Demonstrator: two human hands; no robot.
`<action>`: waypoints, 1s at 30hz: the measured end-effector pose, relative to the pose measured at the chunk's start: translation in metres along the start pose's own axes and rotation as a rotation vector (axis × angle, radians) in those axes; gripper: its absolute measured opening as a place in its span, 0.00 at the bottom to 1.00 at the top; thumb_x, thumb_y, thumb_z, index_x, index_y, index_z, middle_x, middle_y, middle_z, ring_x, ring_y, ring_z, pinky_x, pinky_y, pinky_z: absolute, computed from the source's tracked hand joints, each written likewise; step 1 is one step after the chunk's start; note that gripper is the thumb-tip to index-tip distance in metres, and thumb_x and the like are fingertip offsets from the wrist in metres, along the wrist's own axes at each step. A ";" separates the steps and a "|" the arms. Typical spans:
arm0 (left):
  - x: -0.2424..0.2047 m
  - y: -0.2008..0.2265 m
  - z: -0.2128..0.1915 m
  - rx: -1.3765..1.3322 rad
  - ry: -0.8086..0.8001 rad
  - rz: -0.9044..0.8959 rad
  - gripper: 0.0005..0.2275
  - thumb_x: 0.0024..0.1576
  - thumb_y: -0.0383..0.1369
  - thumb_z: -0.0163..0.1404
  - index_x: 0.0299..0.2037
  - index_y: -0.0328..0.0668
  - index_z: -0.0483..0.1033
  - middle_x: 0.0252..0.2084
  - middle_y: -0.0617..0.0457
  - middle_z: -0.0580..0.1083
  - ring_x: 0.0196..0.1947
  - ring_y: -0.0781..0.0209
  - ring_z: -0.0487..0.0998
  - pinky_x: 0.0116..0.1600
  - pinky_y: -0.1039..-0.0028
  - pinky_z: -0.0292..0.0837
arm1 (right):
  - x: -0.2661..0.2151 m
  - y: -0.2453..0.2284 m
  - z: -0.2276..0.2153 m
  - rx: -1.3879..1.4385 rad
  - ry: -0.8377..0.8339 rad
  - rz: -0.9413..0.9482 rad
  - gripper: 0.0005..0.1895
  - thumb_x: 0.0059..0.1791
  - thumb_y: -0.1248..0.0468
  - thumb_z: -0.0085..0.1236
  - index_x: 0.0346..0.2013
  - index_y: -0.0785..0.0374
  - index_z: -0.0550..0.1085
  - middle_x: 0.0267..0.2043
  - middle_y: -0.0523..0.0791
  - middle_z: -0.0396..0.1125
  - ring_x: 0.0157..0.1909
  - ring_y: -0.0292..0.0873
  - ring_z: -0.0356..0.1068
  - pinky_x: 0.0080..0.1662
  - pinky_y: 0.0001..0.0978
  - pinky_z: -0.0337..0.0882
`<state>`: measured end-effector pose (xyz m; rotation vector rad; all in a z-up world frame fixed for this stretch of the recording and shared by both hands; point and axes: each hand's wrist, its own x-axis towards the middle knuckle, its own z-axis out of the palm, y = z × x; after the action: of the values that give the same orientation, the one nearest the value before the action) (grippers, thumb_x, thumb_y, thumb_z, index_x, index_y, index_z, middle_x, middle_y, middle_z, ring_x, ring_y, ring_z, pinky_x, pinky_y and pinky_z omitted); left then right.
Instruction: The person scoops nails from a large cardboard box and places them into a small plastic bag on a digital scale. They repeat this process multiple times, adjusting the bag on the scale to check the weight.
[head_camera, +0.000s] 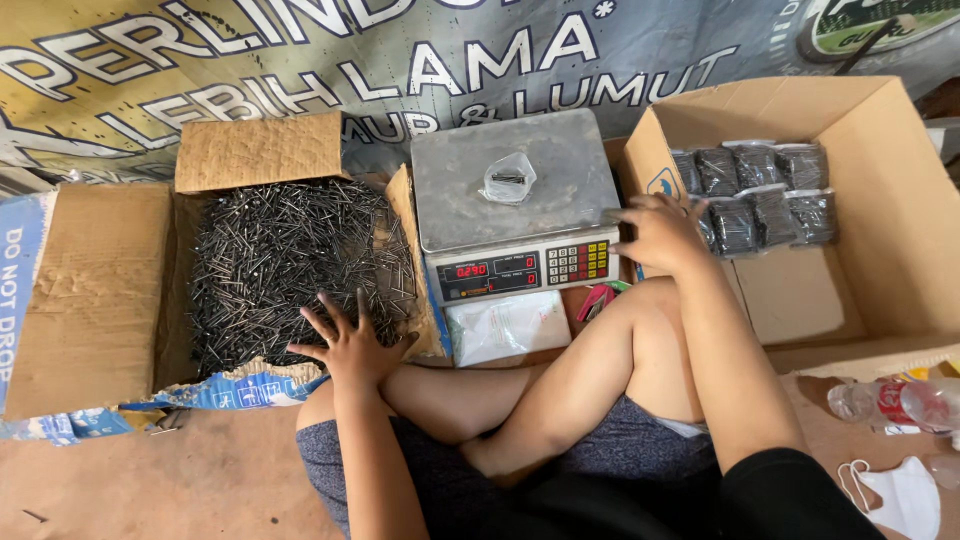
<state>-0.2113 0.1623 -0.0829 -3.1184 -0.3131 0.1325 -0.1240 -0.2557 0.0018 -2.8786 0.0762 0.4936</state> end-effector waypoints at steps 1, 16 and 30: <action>0.002 0.001 -0.001 -0.001 -0.002 0.002 0.48 0.40 0.70 0.45 0.72 0.64 0.46 0.74 0.35 0.38 0.71 0.28 0.29 0.57 0.21 0.19 | 0.002 0.000 0.001 -0.001 -0.001 0.002 0.28 0.43 0.46 0.60 0.57 0.44 0.72 0.66 0.49 0.58 0.72 0.62 0.45 0.59 0.82 0.26; 0.012 0.004 0.011 -0.069 0.039 0.046 0.49 0.39 0.70 0.45 0.72 0.63 0.44 0.74 0.35 0.38 0.71 0.26 0.28 0.56 0.20 0.23 | 0.010 0.004 0.007 -0.001 -0.178 0.062 0.34 0.42 0.45 0.63 0.61 0.44 0.68 0.69 0.48 0.55 0.74 0.57 0.41 0.59 0.82 0.21; 0.036 -0.021 -0.020 -0.261 0.067 -0.135 0.51 0.37 0.60 0.52 0.72 0.61 0.39 0.73 0.35 0.32 0.70 0.22 0.29 0.55 0.18 0.24 | 0.015 -0.057 0.037 -0.108 -0.065 -0.627 0.25 0.38 0.51 0.66 0.47 0.55 0.76 0.50 0.48 0.70 0.55 0.55 0.68 0.57 0.60 0.63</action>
<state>-0.1783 0.1901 -0.0657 -3.3330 -0.5821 -0.0151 -0.1172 -0.1917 -0.0254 -2.7653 -0.8538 0.4663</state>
